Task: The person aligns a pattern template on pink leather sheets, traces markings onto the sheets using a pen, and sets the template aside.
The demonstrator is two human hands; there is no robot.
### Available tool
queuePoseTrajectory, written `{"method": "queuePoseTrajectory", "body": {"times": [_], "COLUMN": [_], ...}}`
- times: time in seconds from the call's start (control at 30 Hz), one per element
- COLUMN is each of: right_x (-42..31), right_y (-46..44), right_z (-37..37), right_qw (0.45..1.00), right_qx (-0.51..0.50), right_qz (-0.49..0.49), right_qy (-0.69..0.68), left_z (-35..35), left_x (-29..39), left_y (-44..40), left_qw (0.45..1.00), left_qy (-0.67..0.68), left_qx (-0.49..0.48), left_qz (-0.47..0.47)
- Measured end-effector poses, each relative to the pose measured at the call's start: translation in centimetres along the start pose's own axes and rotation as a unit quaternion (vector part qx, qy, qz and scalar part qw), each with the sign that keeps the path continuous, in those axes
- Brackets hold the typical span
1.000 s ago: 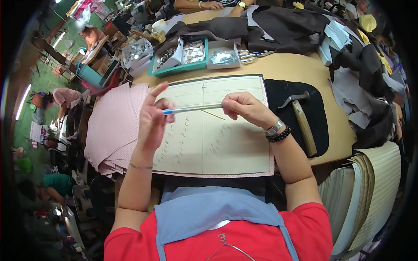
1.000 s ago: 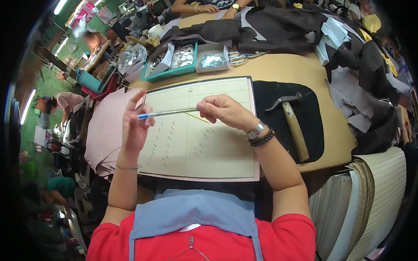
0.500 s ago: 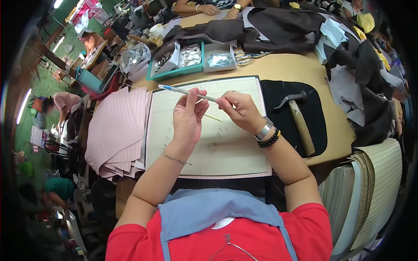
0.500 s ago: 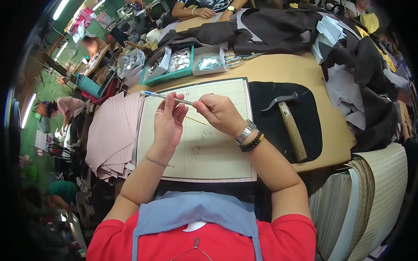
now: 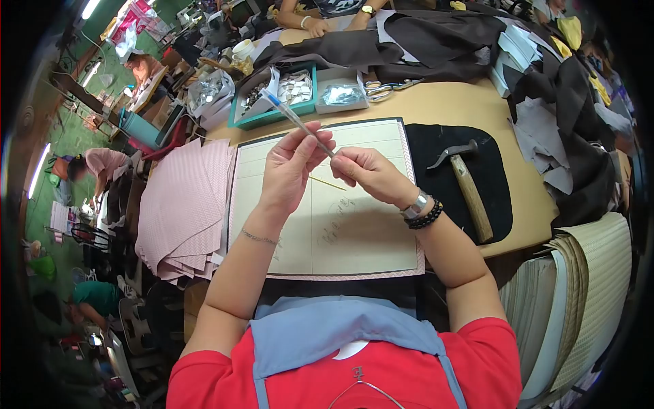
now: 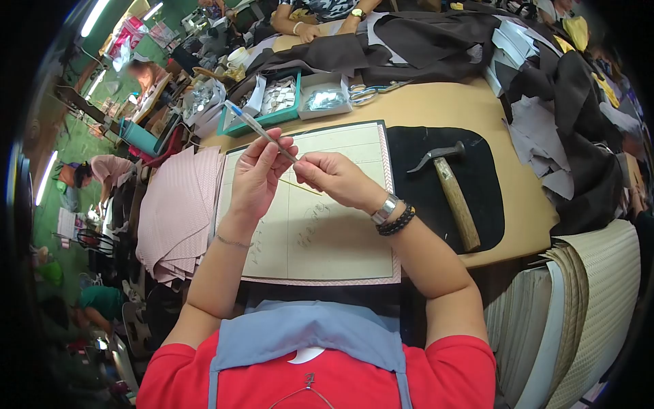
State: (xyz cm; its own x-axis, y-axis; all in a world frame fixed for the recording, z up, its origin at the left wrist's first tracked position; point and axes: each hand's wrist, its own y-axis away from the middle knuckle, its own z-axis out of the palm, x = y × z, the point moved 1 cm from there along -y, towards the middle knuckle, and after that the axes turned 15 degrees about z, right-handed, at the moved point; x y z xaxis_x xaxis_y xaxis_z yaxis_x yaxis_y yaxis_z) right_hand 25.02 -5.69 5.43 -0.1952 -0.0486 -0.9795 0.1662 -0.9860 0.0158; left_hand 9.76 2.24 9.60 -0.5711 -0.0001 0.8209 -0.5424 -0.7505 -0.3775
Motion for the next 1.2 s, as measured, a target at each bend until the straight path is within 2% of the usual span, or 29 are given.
{"method": "queuePoseTrajectory", "body": {"times": [0.13, 0.17, 0.27, 0.33, 0.43, 0.47, 0.57, 0.63, 0.67, 0.7, 0.77, 0.83, 0.9, 0.97, 1.1, 1.2], "right_x": [-0.8, -0.9, -0.5, -0.5, -1.0, -1.1, -0.6, -0.4, -0.3, -0.3, -0.4, -0.2, 0.2, -0.2, -0.4, -0.1], "right_y": [0.4, 0.4, 0.1, 0.2, 0.6, 0.7, 0.3, 0.2, 0.3, 0.3, 0.2, 0.1, -0.1, 0.1, 0.2, 0.1], "right_z": [0.5, 0.4, 0.7, 0.8, 0.6, 0.4, 0.2, 0.2, 0.2, 0.1, -0.4, -0.5, -0.1, -0.5, -1.3, -1.0], "right_qw": [0.971, 0.954, 0.882, 0.898, 0.934, 0.945, 0.918, 0.912, 0.909, 0.927, 0.956, 0.948, 0.93, 0.943, 0.956, 0.946], "right_qx": [0.13, 0.155, 0.237, 0.23, 0.203, 0.19, 0.185, 0.194, 0.199, 0.193, 0.177, 0.17, 0.179, 0.185, 0.172, 0.166], "right_qz": [-0.074, -0.089, -0.223, -0.195, -0.11, -0.076, -0.147, -0.156, -0.16, -0.124, -0.049, -0.093, -0.148, -0.096, -0.056, -0.067], "right_qy": [0.189, 0.241, 0.34, 0.32, 0.273, 0.254, 0.318, 0.326, 0.33, 0.297, 0.229, 0.252, 0.283, 0.261, 0.231, 0.271], "left_z": [-0.9, -1.4, -2.4, -1.0, 2.2, 1.1, -2.6, -0.6, 1.0, 2.2, 0.7, -1.7, -1.7, -0.2, -1.0, -1.7], "left_x": [-1.2, -1.7, -2.7, -2.4, -0.4, -0.8, -2.6, -2.0, -1.5, -0.9, -1.3, -2.1, -2.1, -1.7, -1.6, -2.7], "left_y": [0.1, 0.2, 0.4, 0.5, 0.5, 0.7, 0.9, 0.9, 1.0, 1.0, 1.2, 1.0, 1.0, 1.3, 0.9, 0.8], "left_qw": [0.998, 0.996, 0.99, 0.989, 0.995, 0.999, 0.987, 0.988, 0.99, 0.988, 0.994, 0.984, 0.982, 0.993, 0.994, 0.99], "left_qy": [-0.047, -0.065, -0.098, -0.091, 0.025, -0.011, -0.157, -0.111, -0.044, 0.024, -0.052, -0.169, -0.173, -0.088, -0.11, -0.133], "left_qx": [0.037, 0.056, 0.098, 0.107, 0.094, 0.047, 0.047, 0.11, 0.133, 0.153, 0.098, 0.054, 0.08, 0.068, 0.0, 0.041], "left_qz": [0.034, 0.033, 0.036, 0.052, 0.005, 0.002, 0.001, 0.005, 0.01, 0.013, 0.001, 0.005, -0.016, 0.031, -0.02, 0.01]}}
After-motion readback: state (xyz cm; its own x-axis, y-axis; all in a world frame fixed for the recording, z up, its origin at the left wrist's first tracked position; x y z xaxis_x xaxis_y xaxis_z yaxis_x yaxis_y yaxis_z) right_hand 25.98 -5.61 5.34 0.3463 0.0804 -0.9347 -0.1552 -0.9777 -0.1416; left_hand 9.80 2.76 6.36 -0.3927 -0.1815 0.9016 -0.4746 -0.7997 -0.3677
